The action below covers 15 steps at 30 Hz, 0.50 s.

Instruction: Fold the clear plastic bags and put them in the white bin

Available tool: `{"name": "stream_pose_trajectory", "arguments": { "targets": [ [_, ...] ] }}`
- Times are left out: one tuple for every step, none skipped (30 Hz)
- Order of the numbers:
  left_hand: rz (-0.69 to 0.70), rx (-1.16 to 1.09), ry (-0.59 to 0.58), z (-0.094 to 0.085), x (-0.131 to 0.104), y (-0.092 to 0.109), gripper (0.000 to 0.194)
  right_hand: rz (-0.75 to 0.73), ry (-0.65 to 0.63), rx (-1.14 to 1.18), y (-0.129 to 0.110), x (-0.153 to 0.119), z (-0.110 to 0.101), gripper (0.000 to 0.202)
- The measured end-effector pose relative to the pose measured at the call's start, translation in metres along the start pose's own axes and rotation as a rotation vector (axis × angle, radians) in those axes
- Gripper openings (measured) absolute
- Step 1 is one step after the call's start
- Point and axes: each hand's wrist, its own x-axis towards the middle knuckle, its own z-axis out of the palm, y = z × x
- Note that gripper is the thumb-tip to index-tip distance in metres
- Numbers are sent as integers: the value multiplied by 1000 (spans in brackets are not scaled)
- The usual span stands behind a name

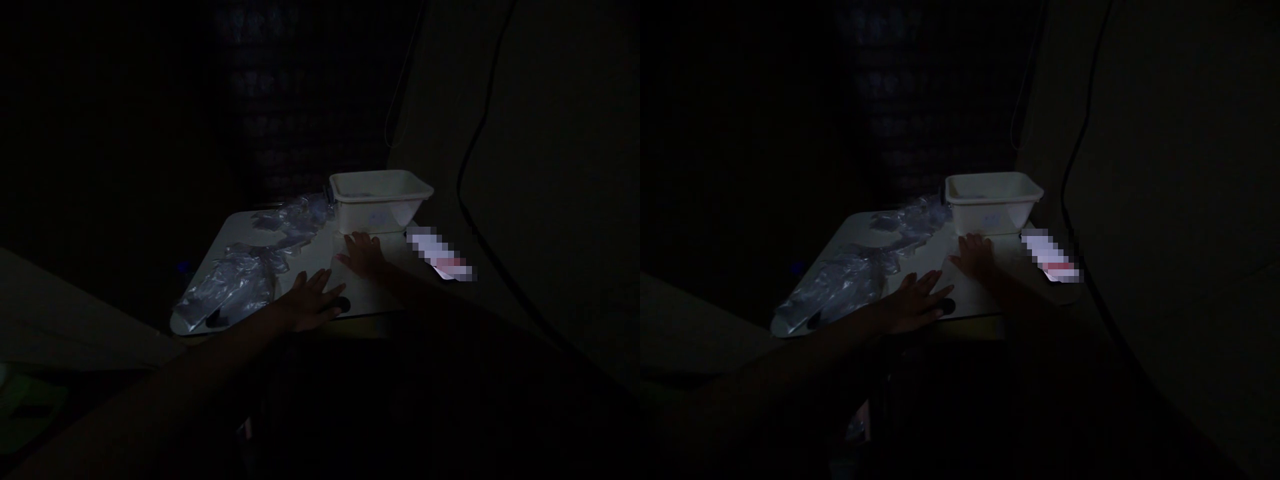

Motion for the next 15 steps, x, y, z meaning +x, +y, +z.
{"name": "stream_pose_trajectory", "arguments": {
  "targets": [
    [5, -13, -6, -2, 0, 0, 54, 27, 3, -14, 4, 2, 0, 57],
    [11, -25, -13, -4, -1, 0, 54, 54, 11, -29, 7, 3, 0, 55],
    [17, -34, -22, -5, -1, -1, 53, 76, 23, -44, 10, 5, 0, 53],
    [19, -41, -31, -7, -1, 0, 54, 94, 38, -59, 12, 6, -1, 49],
    [18, -44, -40, -8, -2, 0, 54, 108, 53, -71, 13, 7, -2, 45],
    [16, -45, -47, -9, -2, 0, 54, 120, 65, -80, 14, 8, -3, 40],
    [13, -42, -47, -9, -2, 1, 54, 132, 73, -84, 15, 9, -4, 36],
    [9, -35, -37, -9, -2, 2, 53, 145, 79, -83, 15, 9, -6, 33],
    [8, -26, -17, -9, -2, 3, 52, 154, 81, -78, 15, 8, -7, 31],
    [14, -16, 11, -8, -1, 5, 51, 159, 80, -69, 14, 8, -8, 31],
    [25, -6, 43, -7, 0, 6, 51, 157, 75, -58, 13, 7, -9, 33],
    [32, 2, 73, -5, 2, 7, 51, 143, 66, -48, 11, 6, -10, 35],
    [31, 8, 93, -4, 4, 9, 51, 119, 53, -40, 9, 5, -10, 38],
    [20, 13, 99, -2, 7, 10, 53, 89, 40, -34, 7, 3, -10, 40],
    [-1, 17, 92, 0, 9, 10, 55, 57, 30, -29, 5, 2, -10, 42]
  ]
}}
